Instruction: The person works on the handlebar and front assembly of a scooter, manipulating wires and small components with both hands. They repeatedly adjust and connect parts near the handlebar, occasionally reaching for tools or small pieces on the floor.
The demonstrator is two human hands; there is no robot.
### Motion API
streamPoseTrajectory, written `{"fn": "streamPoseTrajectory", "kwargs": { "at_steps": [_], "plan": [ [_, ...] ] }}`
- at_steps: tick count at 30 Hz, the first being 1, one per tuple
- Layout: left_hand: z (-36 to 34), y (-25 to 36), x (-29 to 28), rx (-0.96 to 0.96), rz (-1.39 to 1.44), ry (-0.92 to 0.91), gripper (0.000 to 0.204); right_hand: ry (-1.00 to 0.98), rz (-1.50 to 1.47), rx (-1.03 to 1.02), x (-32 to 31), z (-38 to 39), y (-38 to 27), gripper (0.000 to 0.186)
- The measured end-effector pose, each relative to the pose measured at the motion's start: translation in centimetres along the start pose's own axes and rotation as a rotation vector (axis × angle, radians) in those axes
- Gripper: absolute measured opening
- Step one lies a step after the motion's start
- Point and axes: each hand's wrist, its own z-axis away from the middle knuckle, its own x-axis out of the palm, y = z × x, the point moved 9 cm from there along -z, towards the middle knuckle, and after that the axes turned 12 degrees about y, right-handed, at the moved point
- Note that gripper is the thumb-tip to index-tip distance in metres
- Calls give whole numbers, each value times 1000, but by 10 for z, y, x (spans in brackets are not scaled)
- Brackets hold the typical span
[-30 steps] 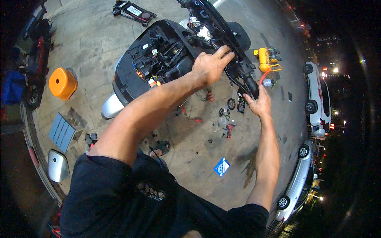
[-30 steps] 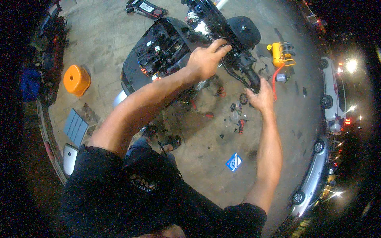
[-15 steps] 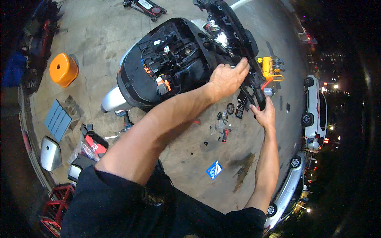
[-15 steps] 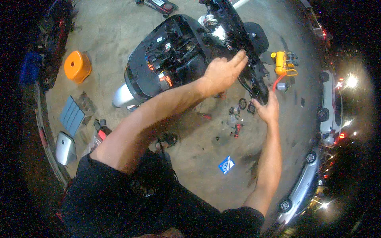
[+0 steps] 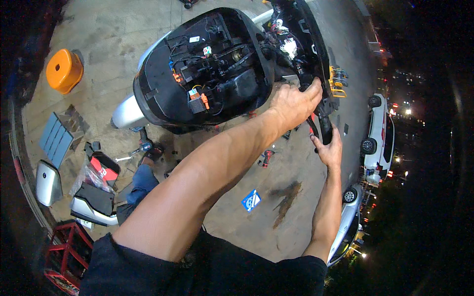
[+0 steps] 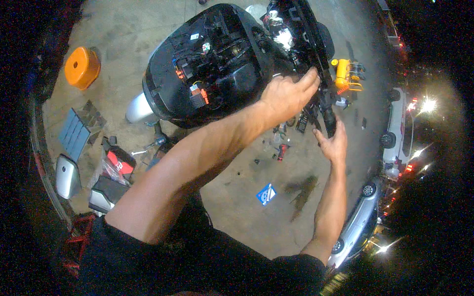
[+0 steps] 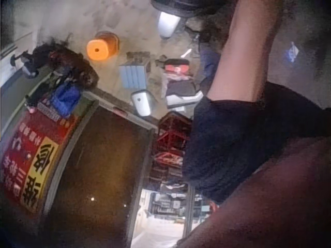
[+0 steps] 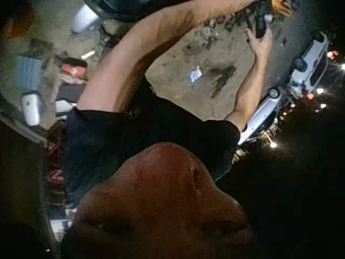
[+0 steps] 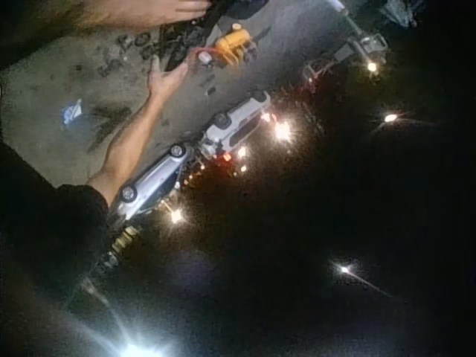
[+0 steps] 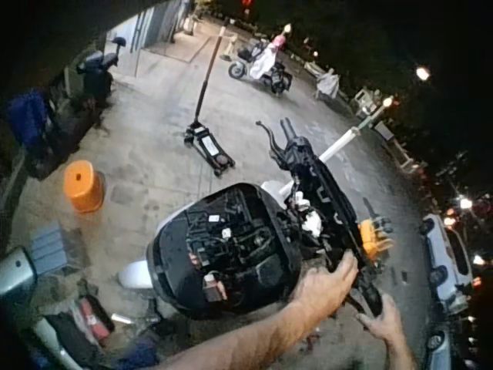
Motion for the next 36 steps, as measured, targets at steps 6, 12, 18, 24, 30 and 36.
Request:
{"fn": "streamPoseTrajectory", "kwargs": {
  "at_steps": [6, 12, 18, 24, 30, 36],
  "plan": [
    [0, -2, 1, -17, 21, -4, 50, -70, 57, -8, -2, -2, -1, 87],
    [-1, -5, 3, -52, 63, -46, 49, -32, 78, -163, -4, 5, -22, 99],
    [1, -6, 6, -63, 113, -37, 49, -46, 142, 21, 0, -8, 2, 74],
    [1, -7, 4, -48, 92, -27, 48, -136, 158, -33, 1, -1, -11, 97],
    [0, -7, 3, -46, 110, -42, 46, -146, 171, -37, 5, -1, -20, 114],
    [0, -7, 0, -51, 121, 4, 45, -103, 167, 127, 3, -20, 4, 78]
  ]
}}
